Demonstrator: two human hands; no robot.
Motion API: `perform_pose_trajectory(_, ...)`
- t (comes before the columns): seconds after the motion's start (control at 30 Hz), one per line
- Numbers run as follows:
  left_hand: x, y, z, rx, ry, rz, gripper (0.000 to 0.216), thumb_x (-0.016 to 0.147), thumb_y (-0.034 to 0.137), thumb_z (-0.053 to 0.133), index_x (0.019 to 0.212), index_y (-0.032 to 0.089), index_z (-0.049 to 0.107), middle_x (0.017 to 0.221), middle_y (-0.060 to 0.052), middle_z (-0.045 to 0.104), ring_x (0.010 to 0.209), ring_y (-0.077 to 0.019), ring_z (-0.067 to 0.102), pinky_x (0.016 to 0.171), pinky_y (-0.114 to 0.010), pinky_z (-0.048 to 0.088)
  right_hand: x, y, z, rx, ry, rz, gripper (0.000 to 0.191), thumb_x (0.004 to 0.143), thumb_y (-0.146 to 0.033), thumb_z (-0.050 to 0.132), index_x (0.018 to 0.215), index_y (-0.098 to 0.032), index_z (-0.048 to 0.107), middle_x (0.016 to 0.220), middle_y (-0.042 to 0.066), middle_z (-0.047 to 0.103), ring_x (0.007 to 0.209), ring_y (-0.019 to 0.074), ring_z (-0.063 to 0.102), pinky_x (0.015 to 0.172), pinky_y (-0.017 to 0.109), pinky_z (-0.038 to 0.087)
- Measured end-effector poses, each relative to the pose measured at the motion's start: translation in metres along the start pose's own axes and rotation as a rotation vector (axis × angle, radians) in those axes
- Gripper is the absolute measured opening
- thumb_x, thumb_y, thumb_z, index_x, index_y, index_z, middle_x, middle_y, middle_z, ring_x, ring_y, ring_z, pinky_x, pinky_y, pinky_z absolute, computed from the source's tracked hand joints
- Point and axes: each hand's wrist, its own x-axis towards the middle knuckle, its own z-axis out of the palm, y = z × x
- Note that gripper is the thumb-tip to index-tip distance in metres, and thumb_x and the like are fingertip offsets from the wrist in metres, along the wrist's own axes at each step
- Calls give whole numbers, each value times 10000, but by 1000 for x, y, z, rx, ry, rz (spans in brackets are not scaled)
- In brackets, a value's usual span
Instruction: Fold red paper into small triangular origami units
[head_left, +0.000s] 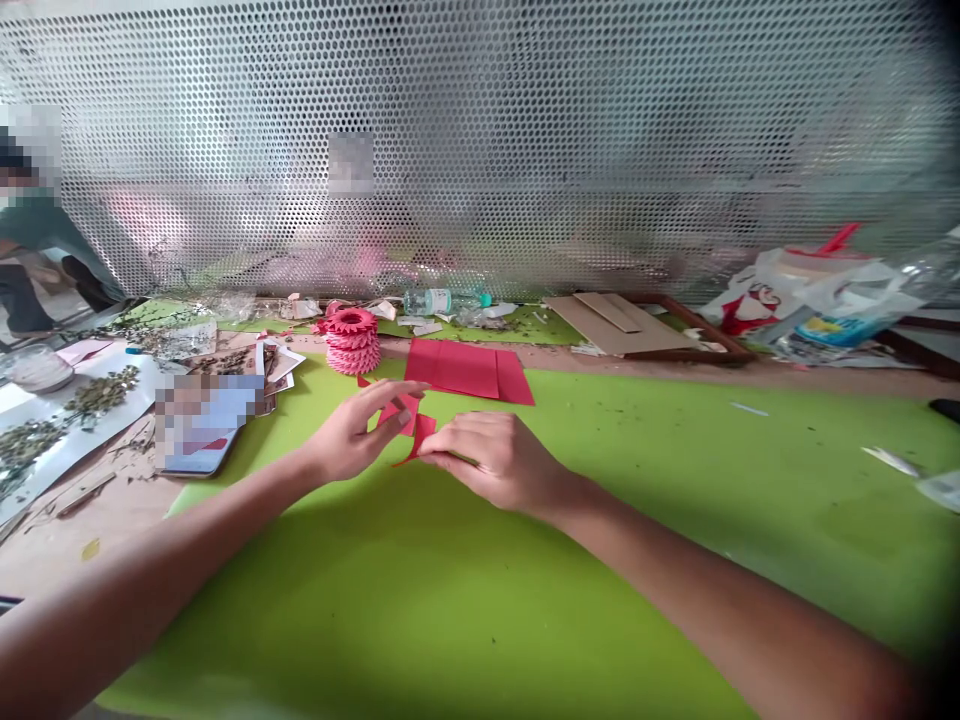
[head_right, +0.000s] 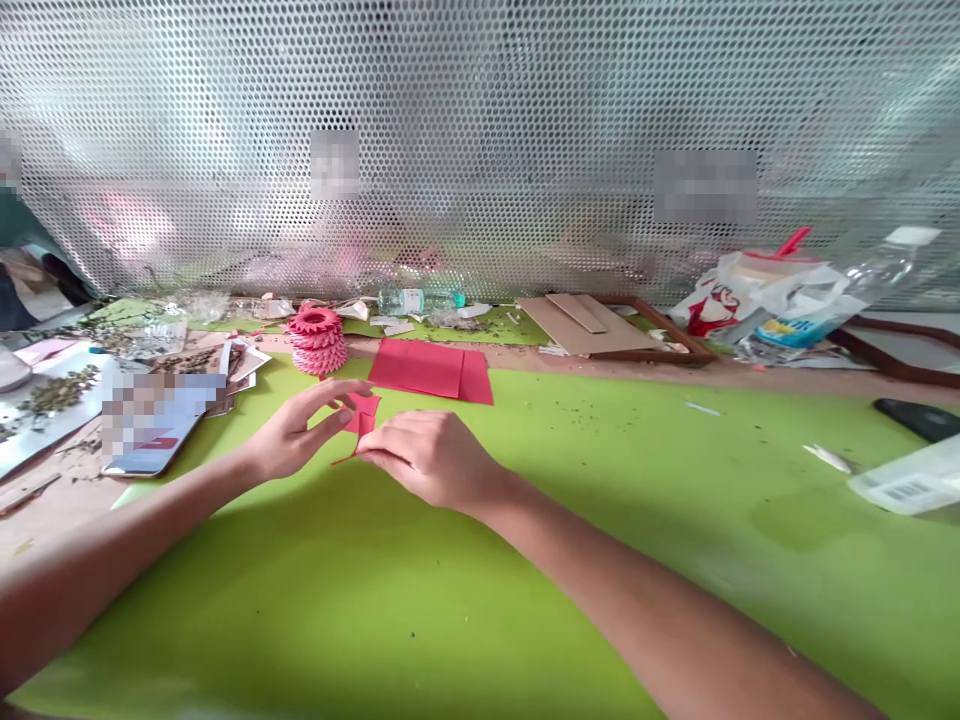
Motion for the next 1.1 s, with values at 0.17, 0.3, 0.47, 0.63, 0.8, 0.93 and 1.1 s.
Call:
perform_pose_trajectory(0.17, -1, -2, -1, 96, -77, 135, 205, 928, 298, 576, 1031, 194, 719, 998, -104, 747, 959, -220, 676, 882, -327, 508, 2, 0, -3, 122, -53, 92, 145, 939, -263, 592, 956, -221, 729, 869, 59, 757, 754, 184, 691, 709, 311, 521)
perform_pose_trajectory(0.3, 0, -1, 0, 103, -2, 3, 167, 901, 316, 627, 884, 197, 743, 861, -49, 758, 776, -174, 688, 730, -251, 513, 1, 6, -7, 132, -34, 181, 179, 944, -334, 581, 977, -238, 728, 891, 52, 757, 775, 194, 688, 726, 322, 528)
perform_pose_trajectory(0.47, -1, 4, 4, 58, 27, -129, 144, 882, 283, 644, 828, 189, 739, 823, -24, 757, 749, -161, 684, 689, -227, 491, -1, 12, -6, 109, -12, 203, 156, 923, -351, 617, 962, -232, 711, 897, 44, 750, 779, 187, 683, 701, 299, 512)
perform_pose_trajectory(0.63, -1, 4, 6, 54, 13, -190, 160, 883, 282, 627, 820, 187, 739, 826, -23, 756, 750, -165, 680, 680, -231, 481, -1, 10, -6, 80, -18, 231, 148, 929, -339, 598, 930, -228, 696, 876, 45, 744, 749, 184, 675, 661, 294, 496)
perform_pose_trajectory(0.8, -3, 4, 8, 87, 14, -181, 151, 881, 229, 606, 843, 183, 745, 821, -14, 763, 739, -160, 682, 674, -221, 487, 0, 7, -5, 16, 5, 289, 137, 924, -301, 590, 914, -209, 692, 825, 38, 739, 671, 170, 653, 598, 281, 466)
perform_pose_trajectory(0.93, -4, 5, 10, 106, 25, -162, 148, 879, 210, 605, 843, 185, 746, 818, -1, 765, 727, -149, 686, 660, -205, 493, 1, 3, -4, -50, 40, 256, 120, 919, -255, 588, 888, -203, 692, 797, 34, 736, 650, 160, 643, 587, 273, 468)
perform_pose_trajectory(1.1, -5, 9, 10, 139, 37, -119, 159, 869, 171, 593, 879, 189, 751, 859, -1, 774, 755, -151, 706, 674, -207, 516, 1, 0, -1, -123, 104, 208, 84, 893, -177, 603, 868, -174, 684, 782, 38, 738, 664, 161, 664, 601, 272, 509)
